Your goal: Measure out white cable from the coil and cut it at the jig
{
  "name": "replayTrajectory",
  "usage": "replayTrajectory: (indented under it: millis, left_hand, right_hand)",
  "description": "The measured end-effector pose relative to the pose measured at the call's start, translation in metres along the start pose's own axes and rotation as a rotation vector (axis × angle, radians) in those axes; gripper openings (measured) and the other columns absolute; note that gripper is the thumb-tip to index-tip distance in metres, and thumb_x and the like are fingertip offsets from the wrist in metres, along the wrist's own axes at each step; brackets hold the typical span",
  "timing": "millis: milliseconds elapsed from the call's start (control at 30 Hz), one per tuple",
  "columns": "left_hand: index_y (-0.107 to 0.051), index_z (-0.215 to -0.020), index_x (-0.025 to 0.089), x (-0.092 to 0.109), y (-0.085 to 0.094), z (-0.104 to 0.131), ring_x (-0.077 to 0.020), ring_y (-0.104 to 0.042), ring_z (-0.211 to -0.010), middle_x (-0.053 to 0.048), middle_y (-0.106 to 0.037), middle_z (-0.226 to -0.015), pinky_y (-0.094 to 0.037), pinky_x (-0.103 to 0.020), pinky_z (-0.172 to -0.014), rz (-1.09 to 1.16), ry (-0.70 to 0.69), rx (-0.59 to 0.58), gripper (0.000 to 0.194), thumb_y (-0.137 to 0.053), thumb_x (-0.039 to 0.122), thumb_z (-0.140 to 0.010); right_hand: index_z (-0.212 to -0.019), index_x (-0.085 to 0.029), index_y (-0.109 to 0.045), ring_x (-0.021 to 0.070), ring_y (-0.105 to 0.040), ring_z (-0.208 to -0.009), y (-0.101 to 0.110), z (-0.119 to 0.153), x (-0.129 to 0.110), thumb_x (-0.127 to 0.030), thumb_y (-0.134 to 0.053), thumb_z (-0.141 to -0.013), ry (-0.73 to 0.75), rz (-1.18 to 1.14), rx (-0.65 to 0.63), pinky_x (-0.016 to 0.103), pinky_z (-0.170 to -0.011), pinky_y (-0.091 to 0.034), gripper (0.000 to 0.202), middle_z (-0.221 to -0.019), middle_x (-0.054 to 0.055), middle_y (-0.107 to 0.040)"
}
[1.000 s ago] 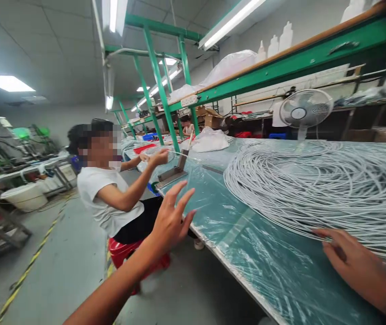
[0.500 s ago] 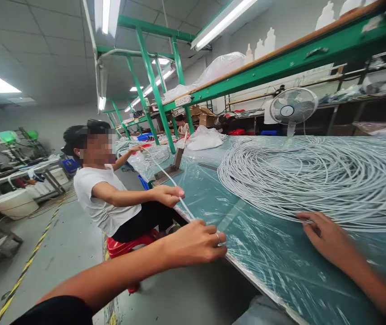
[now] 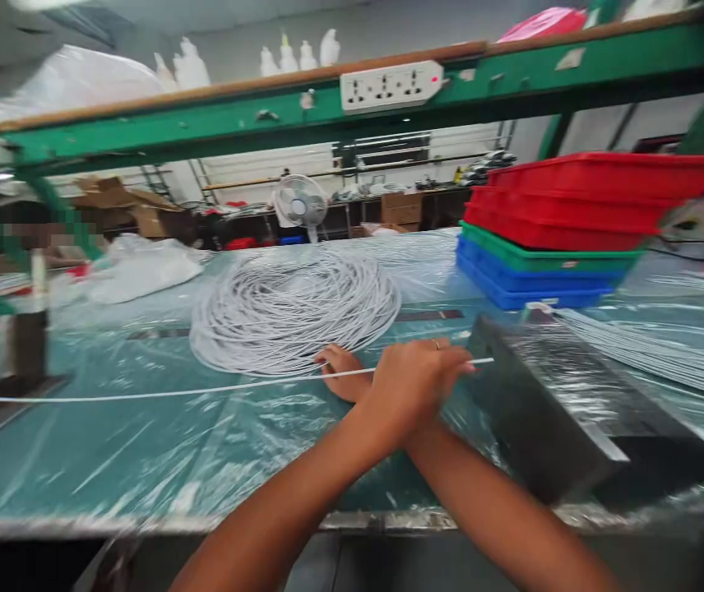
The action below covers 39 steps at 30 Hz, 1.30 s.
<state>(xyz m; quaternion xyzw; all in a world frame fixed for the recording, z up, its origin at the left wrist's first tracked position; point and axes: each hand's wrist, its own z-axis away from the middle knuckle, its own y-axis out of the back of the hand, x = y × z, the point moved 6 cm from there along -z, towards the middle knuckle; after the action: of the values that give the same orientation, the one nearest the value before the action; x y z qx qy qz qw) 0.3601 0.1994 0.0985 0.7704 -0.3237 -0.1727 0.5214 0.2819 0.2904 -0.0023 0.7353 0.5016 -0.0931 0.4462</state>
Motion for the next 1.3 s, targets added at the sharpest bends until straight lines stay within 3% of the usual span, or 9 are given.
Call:
replayTrajectory:
  millis: [100, 233, 467, 800, 1067, 1300]
  left_hand:
    - [-0.064, -0.099, 0.022, 0.014, -0.004, -0.026, -0.019, -0.055, -0.078, 0.0, -0.054, -0.092, -0.044, -0.022, -0.064, 0.039, -0.085, 0.021, 0.003, -0.063, 0.024, -0.101]
    - [-0.064, -0.097, 0.018, 0.011, -0.009, -0.038, -0.0194, -0.055, -0.08, 0.0, -0.054, -0.091, -0.044, -0.023, -0.067, 0.104, -0.13, 0.005, 0.002, -0.063, 0.017, -0.099]
    - [-0.067, -0.096, 0.018, 0.002, -0.017, -0.04, -0.0181, -0.056, -0.086, 0.002, -0.057, -0.091, -0.043, -0.022, -0.076, 0.328, -0.181, -0.031, 0.003, -0.067, 0.015, -0.097]
    - [-0.066, -0.091, 0.018, 0.0, -0.024, -0.04, -0.0201, -0.057, -0.092, 0.002, -0.059, -0.093, -0.044, -0.027, -0.09, 0.467, -0.117, -0.038, 0.007, -0.068, 0.013, -0.095]
    - [-0.065, -0.089, 0.016, 0.0, -0.025, -0.04, -0.0185, -0.056, -0.078, 0.002, -0.057, -0.08, -0.043, -0.023, -0.077, 0.471, -0.156, -0.009, 0.007, -0.067, 0.011, -0.093]
    - [-0.063, -0.092, 0.017, 0.002, -0.024, -0.04, -0.0151, -0.051, -0.066, 0.002, -0.053, -0.072, -0.039, -0.021, -0.068, 0.442, -0.185, -0.038, 0.008, -0.066, 0.009, -0.092]
  right_hand:
    - [-0.087, -0.021, -0.061, 0.0133, -0.056, -0.088, -0.009, -0.004, 0.001, -0.004, -0.053, -0.071, 0.097, 0.01, -0.145, 0.024, -0.081, -0.045, 0.025, -0.092, 0.0, -0.06]
    - [-0.092, -0.021, -0.057, 0.0145, -0.055, -0.09, -0.014, -0.004, 0.002, -0.006, -0.05, -0.077, 0.101, 0.013, -0.196, 0.026, -0.081, -0.043, 0.023, -0.098, 0.001, -0.057]
    - [-0.095, -0.022, -0.054, 0.0152, -0.053, -0.091, -0.015, -0.003, 0.002, -0.006, -0.049, -0.078, 0.056, -0.001, -0.232, 0.026, -0.08, -0.041, 0.024, -0.101, 0.002, -0.056]
    - [-0.097, -0.021, -0.056, 0.0141, -0.055, -0.083, -0.014, -0.001, 0.002, -0.01, -0.048, -0.079, 0.034, 0.019, -0.224, 0.025, -0.077, -0.041, 0.022, -0.103, 0.002, -0.057]
    - [-0.095, -0.024, -0.054, 0.015, -0.056, -0.089, -0.013, 0.0, 0.0, -0.01, -0.05, -0.078, 0.024, 0.021, -0.227, 0.025, -0.076, -0.04, 0.023, -0.105, 0.0, -0.058]
    - [-0.095, -0.025, -0.055, 0.0141, -0.055, -0.082, -0.017, -0.001, 0.003, -0.012, -0.051, -0.078, 0.014, 0.028, -0.233, 0.024, -0.073, -0.04, 0.022, -0.104, -0.001, -0.057]
